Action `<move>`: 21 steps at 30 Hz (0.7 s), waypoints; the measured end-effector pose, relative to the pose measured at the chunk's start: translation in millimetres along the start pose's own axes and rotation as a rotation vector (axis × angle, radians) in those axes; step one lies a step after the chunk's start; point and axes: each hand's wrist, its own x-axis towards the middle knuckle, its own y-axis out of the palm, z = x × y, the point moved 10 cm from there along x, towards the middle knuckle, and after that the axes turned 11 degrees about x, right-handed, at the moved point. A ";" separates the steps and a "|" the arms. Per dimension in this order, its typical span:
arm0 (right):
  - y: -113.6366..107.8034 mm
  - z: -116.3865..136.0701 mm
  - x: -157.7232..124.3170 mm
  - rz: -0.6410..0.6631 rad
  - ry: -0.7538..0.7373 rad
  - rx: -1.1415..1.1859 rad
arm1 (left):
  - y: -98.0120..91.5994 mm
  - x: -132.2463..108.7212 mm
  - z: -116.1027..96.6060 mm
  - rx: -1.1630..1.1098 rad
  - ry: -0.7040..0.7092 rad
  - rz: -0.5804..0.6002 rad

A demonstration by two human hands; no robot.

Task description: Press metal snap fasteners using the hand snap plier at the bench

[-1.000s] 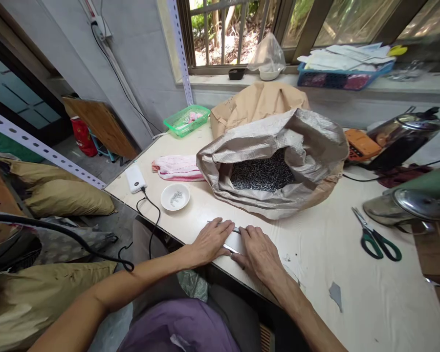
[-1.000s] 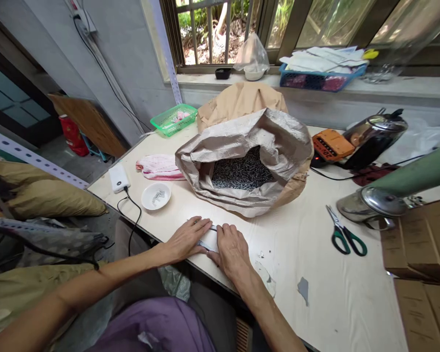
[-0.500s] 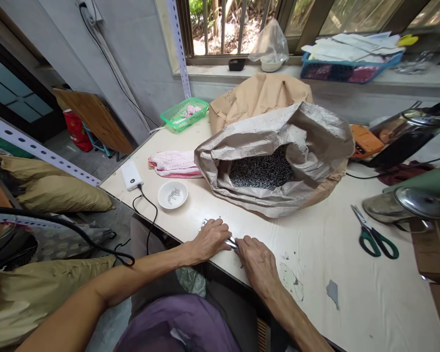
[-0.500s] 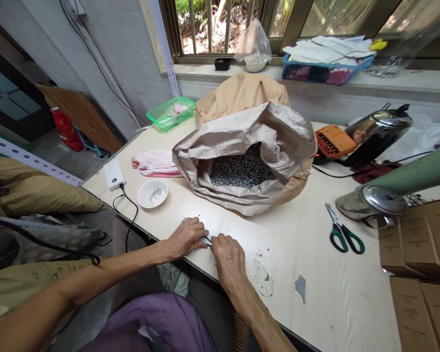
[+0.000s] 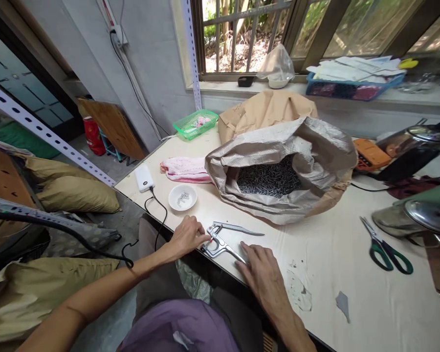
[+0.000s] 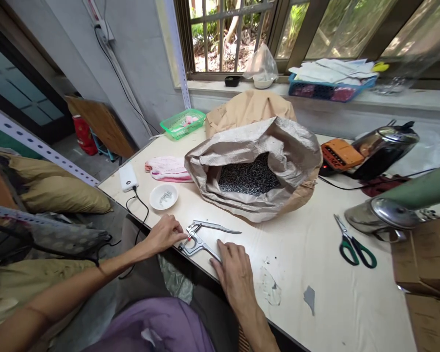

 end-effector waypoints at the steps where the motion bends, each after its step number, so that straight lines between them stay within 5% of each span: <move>1: 4.8 3.6 0.3 0.006 0.003 -0.021 | 7.7 0.8 0.0 0.014 -0.031 0.059; 7: 20.1 8.9 5.7 -0.018 0.005 -0.098 | 43.4 5.9 -6.1 -0.024 -0.119 0.375; 13: 27.5 -0.7 10.5 0.031 -0.009 -0.010 | 47.7 12.6 -3.9 -0.080 -0.050 0.424; 19: 19.0 -11.8 9.0 0.019 -0.040 0.026 | -7.0 1.5 -15.7 -0.072 0.200 0.042; 21: 13.8 -12.3 8.3 -0.018 -0.039 0.030 | -8.2 -18.0 -19.7 -0.029 0.290 0.005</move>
